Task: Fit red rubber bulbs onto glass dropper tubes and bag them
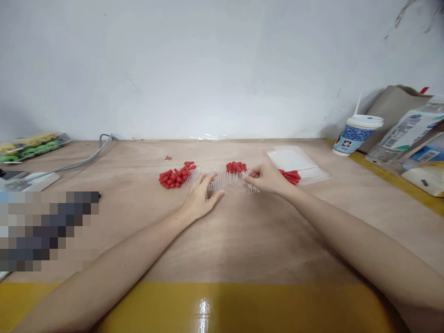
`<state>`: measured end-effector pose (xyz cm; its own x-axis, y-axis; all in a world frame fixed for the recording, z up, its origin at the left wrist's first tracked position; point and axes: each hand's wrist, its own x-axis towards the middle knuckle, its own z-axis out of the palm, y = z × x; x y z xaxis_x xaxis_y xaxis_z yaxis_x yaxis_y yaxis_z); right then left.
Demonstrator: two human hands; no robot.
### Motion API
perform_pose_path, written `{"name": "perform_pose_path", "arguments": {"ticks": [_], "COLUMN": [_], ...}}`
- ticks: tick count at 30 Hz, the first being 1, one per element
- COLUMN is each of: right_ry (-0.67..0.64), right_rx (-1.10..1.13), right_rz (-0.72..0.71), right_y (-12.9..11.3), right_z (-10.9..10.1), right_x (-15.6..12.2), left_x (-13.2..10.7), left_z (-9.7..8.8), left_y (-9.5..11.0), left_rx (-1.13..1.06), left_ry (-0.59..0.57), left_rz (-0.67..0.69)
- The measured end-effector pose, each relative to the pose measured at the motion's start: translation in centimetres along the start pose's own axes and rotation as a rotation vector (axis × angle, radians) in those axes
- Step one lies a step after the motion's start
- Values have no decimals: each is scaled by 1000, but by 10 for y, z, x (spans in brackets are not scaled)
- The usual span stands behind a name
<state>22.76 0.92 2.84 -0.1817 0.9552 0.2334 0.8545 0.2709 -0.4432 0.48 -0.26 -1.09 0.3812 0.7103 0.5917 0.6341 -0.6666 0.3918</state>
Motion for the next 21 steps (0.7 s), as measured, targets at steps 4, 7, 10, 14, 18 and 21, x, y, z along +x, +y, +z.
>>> {"name": "perform_pose_path", "arguments": {"ticks": [4,7,10,14,18,21], "right_ry": [83,86,87,166,171,143], "right_rx": [14,-42,-87,-88,-86,-92], "right_rz": [213,249,241,290,319,272], "right_y": [-8,-16,-15,3,19,22], "right_z": [15,26,27,13,7,12], "right_x": [24,33,36,35,35,34], "left_x": [0,0,1,2,2,2], "left_z": [1,2,2,2,2,2], "left_y": [-2,-2,-2,-1,0,-1], "left_rx": [64,84,85,92,92,95], "left_ry": [-56,-68,-85,-104,-101,-106], "left_rz": [84,71,64,56,58,45]}}
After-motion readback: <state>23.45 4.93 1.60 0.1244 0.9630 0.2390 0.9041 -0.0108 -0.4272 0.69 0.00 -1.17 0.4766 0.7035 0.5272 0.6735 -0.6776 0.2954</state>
